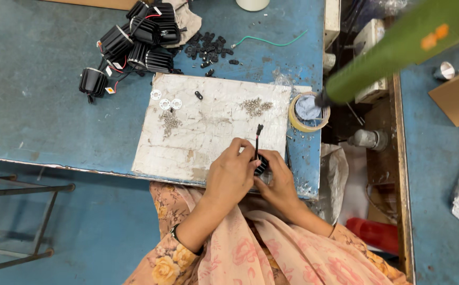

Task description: The person is assembling an LED light component. They pick up a black heatsink and an LED module, align them, and use a green power screwdriver to drive screws into the assembly.

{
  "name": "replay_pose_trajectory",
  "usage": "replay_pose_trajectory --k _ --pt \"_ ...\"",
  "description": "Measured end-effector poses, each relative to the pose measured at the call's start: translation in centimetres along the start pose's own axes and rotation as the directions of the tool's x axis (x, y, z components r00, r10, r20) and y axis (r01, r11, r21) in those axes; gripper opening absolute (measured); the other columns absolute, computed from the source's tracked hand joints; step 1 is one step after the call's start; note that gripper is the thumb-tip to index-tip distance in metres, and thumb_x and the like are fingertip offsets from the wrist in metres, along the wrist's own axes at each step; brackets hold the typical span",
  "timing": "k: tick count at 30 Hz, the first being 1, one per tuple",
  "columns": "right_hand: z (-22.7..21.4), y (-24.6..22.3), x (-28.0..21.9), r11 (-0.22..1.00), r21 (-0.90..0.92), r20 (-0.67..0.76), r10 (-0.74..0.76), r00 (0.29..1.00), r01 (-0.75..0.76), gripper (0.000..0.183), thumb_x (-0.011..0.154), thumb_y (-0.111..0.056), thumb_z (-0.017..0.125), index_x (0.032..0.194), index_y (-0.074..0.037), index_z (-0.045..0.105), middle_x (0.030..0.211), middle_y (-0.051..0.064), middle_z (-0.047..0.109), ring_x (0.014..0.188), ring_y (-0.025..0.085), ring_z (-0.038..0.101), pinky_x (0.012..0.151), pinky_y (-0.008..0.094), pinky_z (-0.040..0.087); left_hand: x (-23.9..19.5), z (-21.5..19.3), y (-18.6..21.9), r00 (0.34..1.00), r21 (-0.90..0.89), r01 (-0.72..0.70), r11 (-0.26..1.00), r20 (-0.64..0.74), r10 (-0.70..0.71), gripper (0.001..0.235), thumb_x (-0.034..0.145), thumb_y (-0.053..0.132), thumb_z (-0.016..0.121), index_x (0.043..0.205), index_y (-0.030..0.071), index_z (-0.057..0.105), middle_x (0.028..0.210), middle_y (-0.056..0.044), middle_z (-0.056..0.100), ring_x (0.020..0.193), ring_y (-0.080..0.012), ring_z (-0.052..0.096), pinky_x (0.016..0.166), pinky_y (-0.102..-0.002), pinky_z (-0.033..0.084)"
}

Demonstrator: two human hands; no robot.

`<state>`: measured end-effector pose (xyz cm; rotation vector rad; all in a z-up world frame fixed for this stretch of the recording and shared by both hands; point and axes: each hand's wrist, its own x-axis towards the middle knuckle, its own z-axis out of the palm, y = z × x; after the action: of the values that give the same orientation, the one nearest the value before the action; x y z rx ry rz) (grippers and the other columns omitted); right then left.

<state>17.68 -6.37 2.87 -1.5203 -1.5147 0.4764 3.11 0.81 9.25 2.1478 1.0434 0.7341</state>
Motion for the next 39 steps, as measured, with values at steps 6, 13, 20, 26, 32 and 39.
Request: replay_pose_trajectory --k 6,13,20,26,32,39 --pt "1.4 2.8 -1.5 0.995 0.071 0.006 0.063 0.998 -0.063 0.073 0.075 0.000 0.085 0.134 -0.003 0.043 0.127 0.021 0.058 0.118 0.032 0.062 0.099 0.038 0.052 2.0 0.1 -1.5 0.968 -0.178 0.234 0.956 0.135 -0.212 0.017 0.076 0.025 0.080 0.087 0.013 0.073 0.088 -0.005 0.070 0.080 -0.0228 0.075 0.069 -0.038 0.055" --pt "3.1 4.9 -2.7 0.962 0.268 -0.080 -0.037 0.996 0.058 0.073 0.085 0.001 0.083 0.134 -0.006 0.030 0.138 0.024 0.053 0.127 0.027 0.062 0.107 0.037 0.055 3.6 0.2 -3.3 0.951 -0.095 0.230 0.969 0.234 -0.203 0.017 0.076 0.032 0.079 0.083 0.016 0.076 0.085 -0.002 0.075 0.073 -0.0206 0.075 0.067 -0.037 0.054" --pt "2.1 2.9 -1.7 0.993 0.055 -0.110 -0.102 0.989 0.108 0.060 0.077 -0.001 0.088 0.123 -0.006 0.049 0.126 0.018 0.063 0.112 0.029 0.068 0.093 0.035 0.058 4.0 0.9 -4.7 0.946 -0.157 0.221 0.963 0.276 -0.173 0.017 0.077 0.031 0.079 0.083 0.015 0.076 0.084 -0.003 0.077 0.072 -0.0206 0.075 0.066 -0.034 0.055" --pt "1.5 1.2 -1.0 0.996 0.046 -0.087 -0.074 0.993 0.078 0.057 0.078 -0.006 0.087 0.124 -0.006 0.054 0.127 0.016 0.065 0.109 0.027 0.071 0.090 0.033 0.060 4.1 1.6 -5.9 0.940 -0.287 0.251 0.924 0.299 -0.163 0.019 0.076 0.027 0.081 0.086 0.012 0.077 0.078 -0.005 0.077 0.070 -0.0174 0.073 0.066 -0.031 0.055" --pt "1.4 0.8 -1.0 0.998 0.020 -0.078 -0.060 0.995 0.061 0.052 0.076 -0.009 0.089 0.118 -0.007 0.058 0.128 0.016 0.066 0.108 0.028 0.071 0.091 0.034 0.059 4.7 2.8 -7.7 0.908 -0.459 0.344 0.819 0.385 -0.166 0.015 0.079 0.018 0.082 0.090 0.008 0.078 0.074 -0.004 0.075 0.067 -0.0102 0.067 0.065 -0.026 0.053" --pt "1.3 0.5 -0.7 0.998 -0.063 -0.085 -0.033 0.996 0.028 0.056 0.071 -0.015 0.091 0.118 -0.007 0.062 0.122 0.015 0.068 0.107 0.028 0.071 0.090 0.035 0.058 5.9 4.6 -10.5 0.830 -0.609 0.475 0.635 0.549 -0.094 0.011 0.080 0.011 0.081 0.088 0.003 0.079 0.076 -0.004 0.074 0.067 -0.0082 0.064 0.062 -0.025 0.050"
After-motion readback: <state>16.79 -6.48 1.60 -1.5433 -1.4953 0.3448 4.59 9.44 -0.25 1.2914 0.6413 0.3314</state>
